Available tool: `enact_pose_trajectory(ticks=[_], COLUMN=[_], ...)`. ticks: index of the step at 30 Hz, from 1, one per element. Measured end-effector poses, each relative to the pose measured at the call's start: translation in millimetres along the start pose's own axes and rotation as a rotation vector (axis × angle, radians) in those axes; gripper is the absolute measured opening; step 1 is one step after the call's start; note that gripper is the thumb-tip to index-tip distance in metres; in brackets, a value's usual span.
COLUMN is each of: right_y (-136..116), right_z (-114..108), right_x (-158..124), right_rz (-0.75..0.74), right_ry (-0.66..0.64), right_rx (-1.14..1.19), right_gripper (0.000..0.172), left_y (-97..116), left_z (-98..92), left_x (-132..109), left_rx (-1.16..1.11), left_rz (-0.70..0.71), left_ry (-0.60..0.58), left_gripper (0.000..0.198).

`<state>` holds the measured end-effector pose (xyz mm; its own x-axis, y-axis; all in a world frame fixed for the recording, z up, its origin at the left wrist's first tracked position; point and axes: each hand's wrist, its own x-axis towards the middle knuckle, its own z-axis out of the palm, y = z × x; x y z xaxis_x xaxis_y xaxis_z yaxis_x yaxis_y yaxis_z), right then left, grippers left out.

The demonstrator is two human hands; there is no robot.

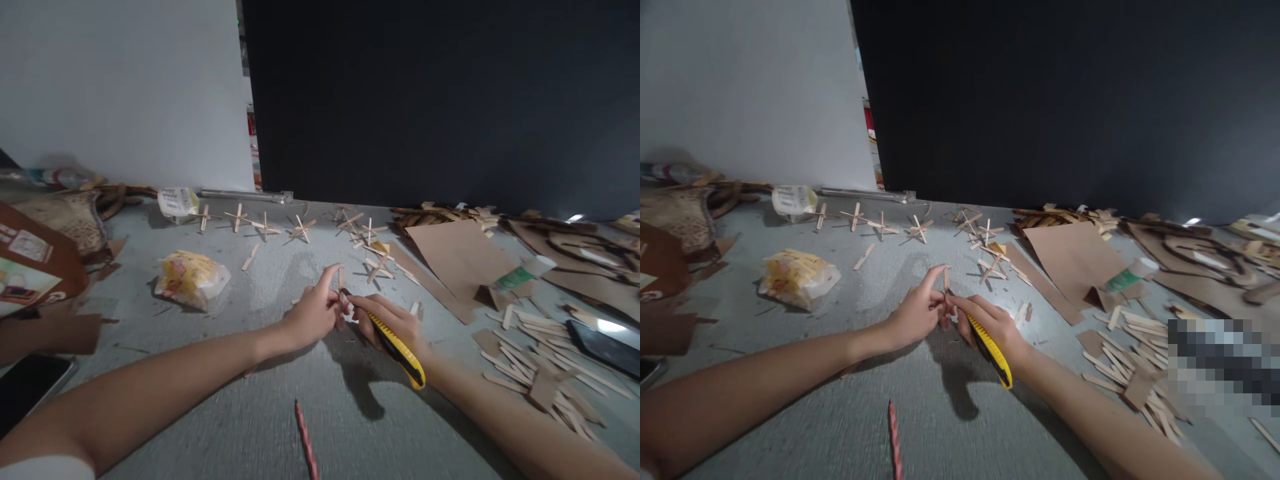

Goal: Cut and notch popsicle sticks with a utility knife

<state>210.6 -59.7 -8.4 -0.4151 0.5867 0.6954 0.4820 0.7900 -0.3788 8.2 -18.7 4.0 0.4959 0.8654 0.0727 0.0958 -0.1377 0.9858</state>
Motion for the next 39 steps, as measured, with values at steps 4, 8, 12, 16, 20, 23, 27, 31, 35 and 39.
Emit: enact_pose_trajectory(ticks=[4, 8, 12, 16, 20, 23, 27, 31, 35, 39], right_y=[-10, -17, -18, -24, -31, -33, -32, -31, -32, -33], right_z=[1, 1, 2, 4, 6, 6, 7, 8, 8, 8], right_x=[6, 10, 9, 10, 16, 17, 17, 17, 19, 19], right_rz=[0.021, 0.024, 0.067, 0.149, 0.166, 0.186, 0.222, 0.258, 0.289, 0.34], right_ry=[0.052, 0.071, 0.031, 0.103, 0.156, 0.172, 0.166, 0.168, 0.185, 0.191], right_rx=[-0.04, -0.064, 0.054, 0.03, 0.014, 0.022, 0.015, 0.028, 0.029, 0.029], right_gripper=[0.043, 0.043, 0.04, 0.029, 0.025, 0.025, 0.025, 0.024, 0.023, 0.025], left_y=[-2, -3, -3, -2, 0, 2, 4, 5, 3, 3], left_z=[0.8, 2.0, 2.5, 2.0, 1.4, 1.1, 0.6, 0.3, 0.6, 0.4], left_x=[1, 1, 1, 0, 0, 0, 1, 1, 1, 1], left_rx=[-0.023, -0.037, -0.047, -0.009, 0.01, 0.01, 0.043, 0.062, 0.027, 0.032], left_rz=[0.0, -0.017, 0.001, 0.013, 0.016, 0.006, -0.002, -0.011, -0.003, 0.005], left_ry=[0.009, 0.038, 0.047, 0.055, 0.056, 0.07, 0.093, 0.109, 0.11, 0.108], left_gripper=[0.068, 0.061, 0.059, 0.057, 0.058, 0.057, 0.057, 0.058, 0.058, 0.058])
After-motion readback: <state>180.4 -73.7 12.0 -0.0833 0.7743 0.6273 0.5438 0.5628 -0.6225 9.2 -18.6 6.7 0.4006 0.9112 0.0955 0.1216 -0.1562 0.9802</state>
